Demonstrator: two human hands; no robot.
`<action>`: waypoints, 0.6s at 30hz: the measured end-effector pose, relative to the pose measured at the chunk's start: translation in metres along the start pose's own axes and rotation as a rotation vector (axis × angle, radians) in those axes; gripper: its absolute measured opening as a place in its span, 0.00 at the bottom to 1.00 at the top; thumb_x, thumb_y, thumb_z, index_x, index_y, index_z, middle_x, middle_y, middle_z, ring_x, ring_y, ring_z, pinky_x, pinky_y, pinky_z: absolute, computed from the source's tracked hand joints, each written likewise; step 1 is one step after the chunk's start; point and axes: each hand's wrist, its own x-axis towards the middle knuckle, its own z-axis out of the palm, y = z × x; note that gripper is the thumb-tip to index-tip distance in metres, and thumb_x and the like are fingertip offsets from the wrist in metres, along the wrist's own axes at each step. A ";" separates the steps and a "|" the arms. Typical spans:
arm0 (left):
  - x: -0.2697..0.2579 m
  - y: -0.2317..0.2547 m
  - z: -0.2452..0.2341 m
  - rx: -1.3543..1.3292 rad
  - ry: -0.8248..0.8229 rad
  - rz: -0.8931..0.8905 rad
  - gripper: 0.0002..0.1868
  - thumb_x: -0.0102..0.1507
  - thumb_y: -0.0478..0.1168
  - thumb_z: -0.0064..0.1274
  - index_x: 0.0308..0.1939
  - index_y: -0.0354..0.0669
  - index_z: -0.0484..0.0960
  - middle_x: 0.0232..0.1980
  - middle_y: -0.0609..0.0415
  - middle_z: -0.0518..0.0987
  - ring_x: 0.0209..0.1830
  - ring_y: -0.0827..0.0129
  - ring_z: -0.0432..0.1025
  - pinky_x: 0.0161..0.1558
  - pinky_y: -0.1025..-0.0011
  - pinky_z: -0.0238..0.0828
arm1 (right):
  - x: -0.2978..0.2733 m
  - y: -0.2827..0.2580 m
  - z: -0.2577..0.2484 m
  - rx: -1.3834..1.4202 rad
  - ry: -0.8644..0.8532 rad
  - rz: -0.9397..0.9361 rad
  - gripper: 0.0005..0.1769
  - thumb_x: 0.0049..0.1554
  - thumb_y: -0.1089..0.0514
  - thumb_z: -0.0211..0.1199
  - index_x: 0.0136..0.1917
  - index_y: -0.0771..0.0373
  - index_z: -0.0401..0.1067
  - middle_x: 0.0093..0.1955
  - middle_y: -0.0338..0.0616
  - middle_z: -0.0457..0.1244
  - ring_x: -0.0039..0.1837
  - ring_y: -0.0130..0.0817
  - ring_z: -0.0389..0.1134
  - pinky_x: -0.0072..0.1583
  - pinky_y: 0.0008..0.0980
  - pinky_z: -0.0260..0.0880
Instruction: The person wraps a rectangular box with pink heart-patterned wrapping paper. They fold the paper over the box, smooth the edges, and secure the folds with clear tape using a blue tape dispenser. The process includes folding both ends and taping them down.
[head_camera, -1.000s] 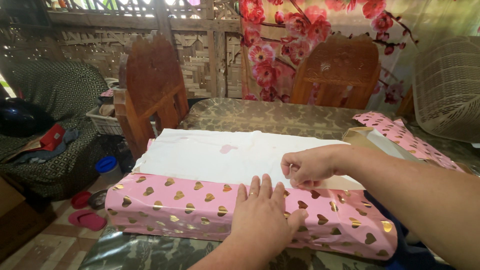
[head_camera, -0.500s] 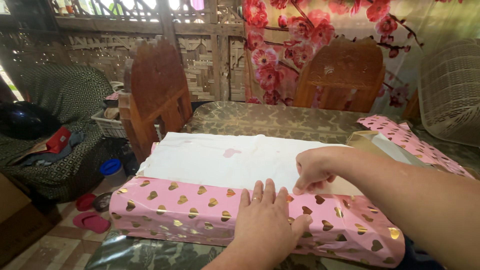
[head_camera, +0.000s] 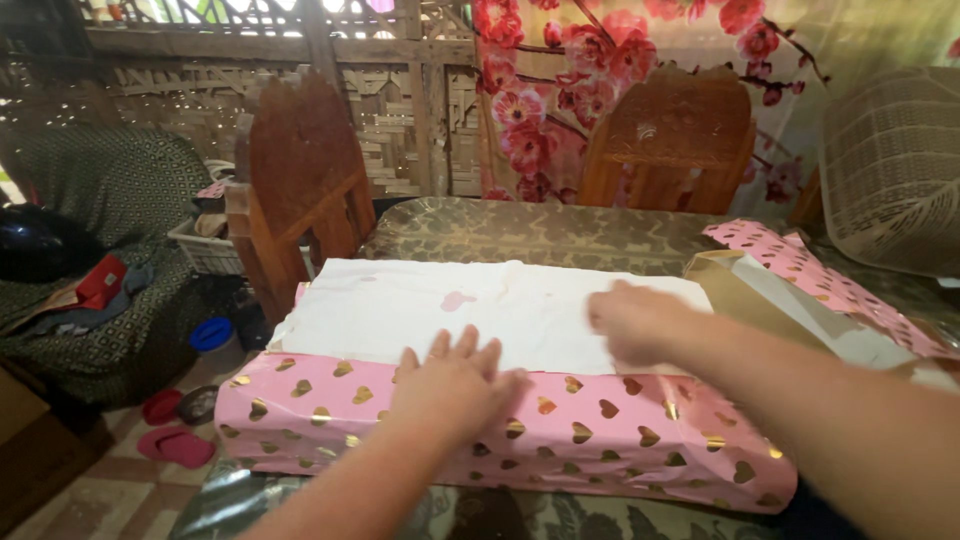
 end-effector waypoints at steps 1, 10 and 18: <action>0.003 -0.010 -0.002 0.010 0.012 -0.002 0.37 0.68 0.66 0.30 0.79 0.64 0.53 0.85 0.59 0.43 0.85 0.55 0.36 0.78 0.42 0.32 | 0.000 -0.013 0.009 0.151 0.010 0.030 0.28 0.49 0.64 0.59 0.64 0.51 0.74 0.70 0.47 0.61 0.66 0.48 0.68 0.63 0.44 0.72; 0.034 -0.066 -0.021 0.102 -0.003 0.021 0.38 0.67 0.67 0.33 0.80 0.68 0.48 0.85 0.59 0.38 0.84 0.50 0.31 0.78 0.45 0.27 | -0.028 -0.083 0.043 0.134 0.028 -0.010 0.36 0.63 0.33 0.36 0.83 0.37 0.43 0.87 0.33 0.31 0.86 0.43 0.28 0.79 0.60 0.27; 0.059 -0.125 -0.047 0.107 -0.021 -0.080 0.37 0.68 0.66 0.29 0.81 0.70 0.45 0.86 0.63 0.34 0.85 0.53 0.32 0.78 0.38 0.28 | -0.017 -0.085 0.044 0.066 0.059 0.208 0.35 0.63 0.33 0.35 0.83 0.31 0.41 0.87 0.31 0.30 0.86 0.43 0.29 0.79 0.62 0.28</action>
